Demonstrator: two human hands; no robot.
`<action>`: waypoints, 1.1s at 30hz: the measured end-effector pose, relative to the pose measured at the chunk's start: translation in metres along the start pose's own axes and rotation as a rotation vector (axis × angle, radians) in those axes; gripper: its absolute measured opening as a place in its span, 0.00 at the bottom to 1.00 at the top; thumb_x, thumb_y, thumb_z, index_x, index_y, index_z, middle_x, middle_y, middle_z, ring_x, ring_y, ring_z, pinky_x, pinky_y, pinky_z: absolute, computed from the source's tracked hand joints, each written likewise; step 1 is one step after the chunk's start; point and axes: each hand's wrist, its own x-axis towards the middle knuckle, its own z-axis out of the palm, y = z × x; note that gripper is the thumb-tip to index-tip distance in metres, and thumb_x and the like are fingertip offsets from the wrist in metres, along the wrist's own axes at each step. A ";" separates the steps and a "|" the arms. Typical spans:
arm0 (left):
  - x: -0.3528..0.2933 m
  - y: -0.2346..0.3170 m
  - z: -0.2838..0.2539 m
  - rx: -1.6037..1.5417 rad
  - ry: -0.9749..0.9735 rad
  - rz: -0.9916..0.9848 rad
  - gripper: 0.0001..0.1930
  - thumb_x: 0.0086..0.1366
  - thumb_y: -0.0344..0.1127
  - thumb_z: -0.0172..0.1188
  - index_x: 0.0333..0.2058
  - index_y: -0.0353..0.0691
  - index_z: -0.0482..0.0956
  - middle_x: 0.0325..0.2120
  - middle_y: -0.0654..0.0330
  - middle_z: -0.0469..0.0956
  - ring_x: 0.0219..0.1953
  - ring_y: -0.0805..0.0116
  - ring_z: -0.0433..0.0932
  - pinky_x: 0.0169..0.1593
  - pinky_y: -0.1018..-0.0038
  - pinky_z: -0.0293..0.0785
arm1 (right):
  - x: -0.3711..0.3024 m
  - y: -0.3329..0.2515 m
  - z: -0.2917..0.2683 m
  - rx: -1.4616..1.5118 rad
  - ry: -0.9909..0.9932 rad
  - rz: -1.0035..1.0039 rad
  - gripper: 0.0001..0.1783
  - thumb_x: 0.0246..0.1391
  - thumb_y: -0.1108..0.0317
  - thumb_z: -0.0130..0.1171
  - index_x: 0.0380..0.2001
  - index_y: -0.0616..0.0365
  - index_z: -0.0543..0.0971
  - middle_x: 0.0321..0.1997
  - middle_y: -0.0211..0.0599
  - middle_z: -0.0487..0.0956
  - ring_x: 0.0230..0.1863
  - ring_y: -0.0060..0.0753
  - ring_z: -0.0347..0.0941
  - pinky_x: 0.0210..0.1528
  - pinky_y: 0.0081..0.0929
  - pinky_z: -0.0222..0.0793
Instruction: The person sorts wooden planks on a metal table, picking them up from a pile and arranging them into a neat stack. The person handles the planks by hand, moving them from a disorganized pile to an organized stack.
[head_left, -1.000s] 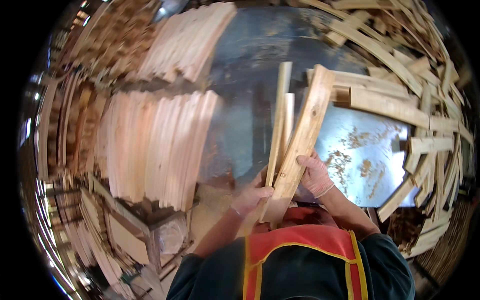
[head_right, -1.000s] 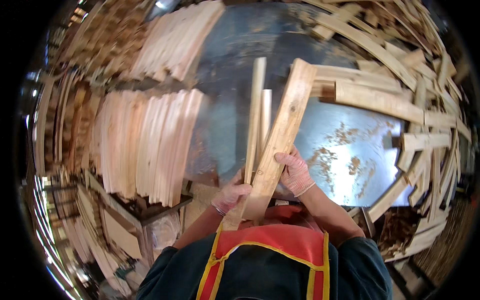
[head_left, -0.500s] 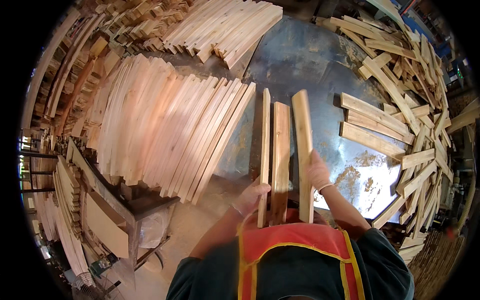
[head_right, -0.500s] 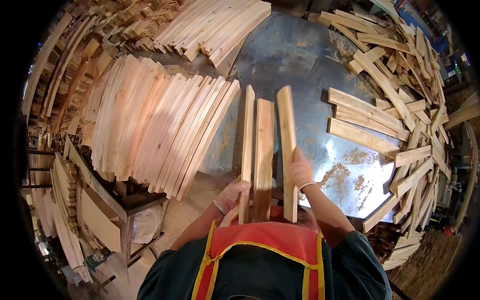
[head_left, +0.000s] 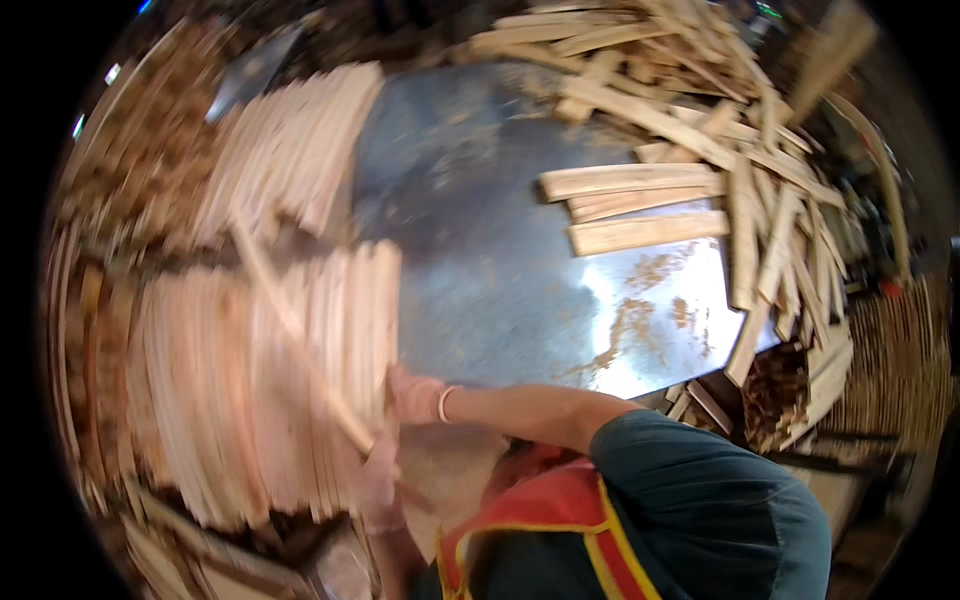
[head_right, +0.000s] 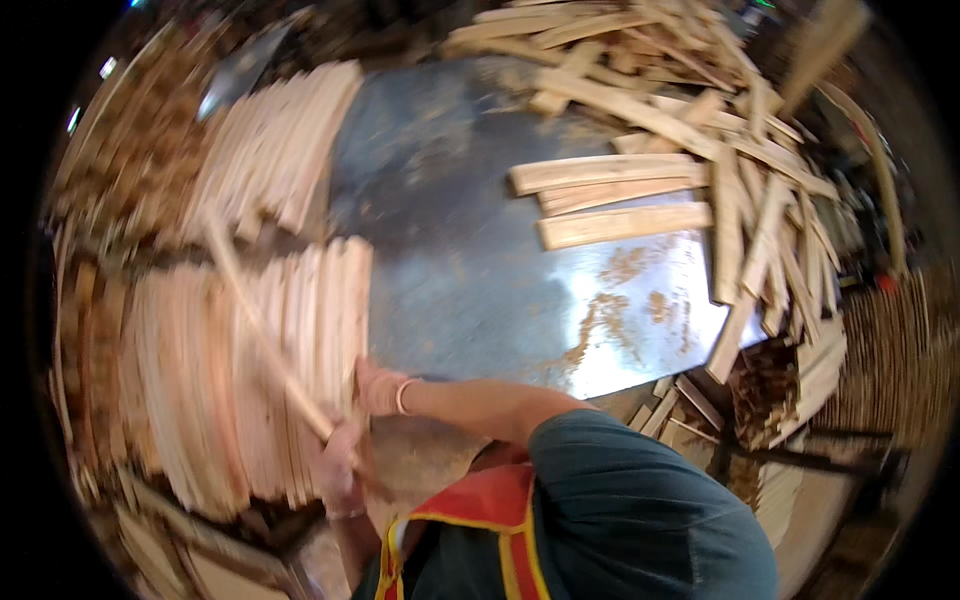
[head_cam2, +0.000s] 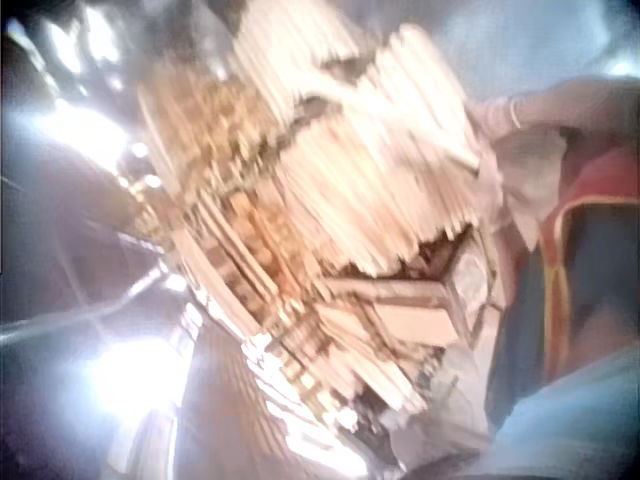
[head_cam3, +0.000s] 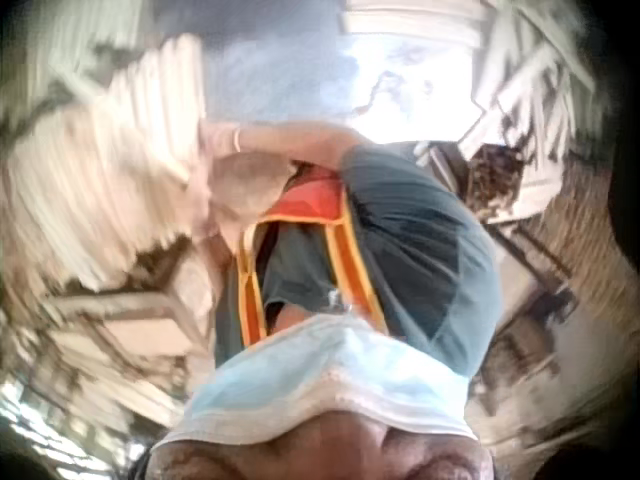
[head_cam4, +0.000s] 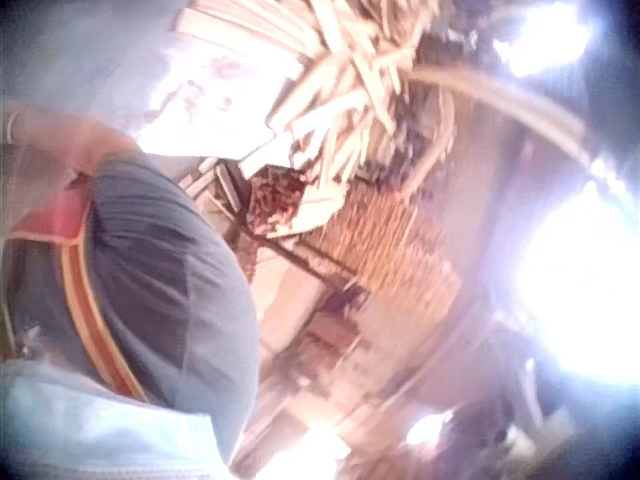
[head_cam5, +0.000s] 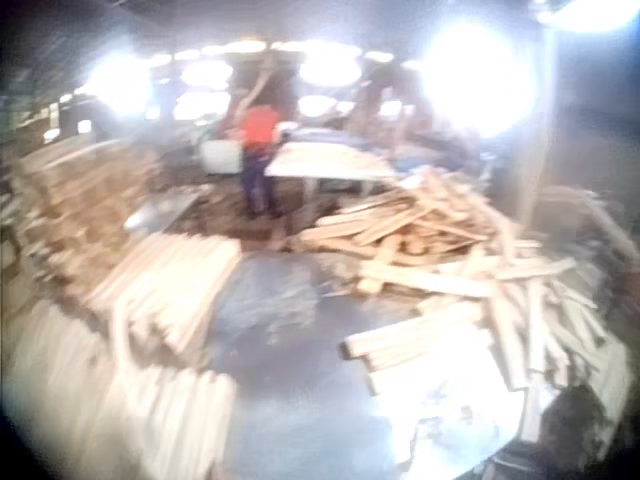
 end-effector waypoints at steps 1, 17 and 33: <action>0.008 -0.006 -0.005 0.079 0.040 0.093 0.16 0.62 0.24 0.61 0.48 0.40 0.74 0.37 0.65 0.74 0.38 0.75 0.74 0.38 0.79 0.72 | -0.015 -0.009 -0.025 0.084 -0.167 0.027 0.35 0.64 0.59 0.58 0.72 0.59 0.67 0.57 0.49 0.82 0.63 0.52 0.77 0.62 0.41 0.73; 0.035 -0.075 0.220 0.304 -0.660 0.231 0.46 0.63 0.25 0.65 0.78 0.34 0.54 0.76 0.47 0.62 0.74 0.56 0.66 0.75 0.64 0.62 | -0.231 0.082 -0.399 0.696 0.407 -0.298 0.38 0.64 0.58 0.66 0.72 0.56 0.63 0.55 0.38 0.79 0.57 0.34 0.75 0.61 0.33 0.73; 0.162 -0.089 0.473 1.644 -0.415 0.629 0.59 0.47 0.58 0.79 0.75 0.43 0.60 0.70 0.50 0.65 0.74 0.50 0.61 0.71 0.45 0.58 | -0.377 0.416 -0.539 -0.379 0.920 0.958 0.68 0.38 0.40 0.79 0.77 0.55 0.55 0.70 0.57 0.73 0.66 0.63 0.73 0.68 0.46 0.71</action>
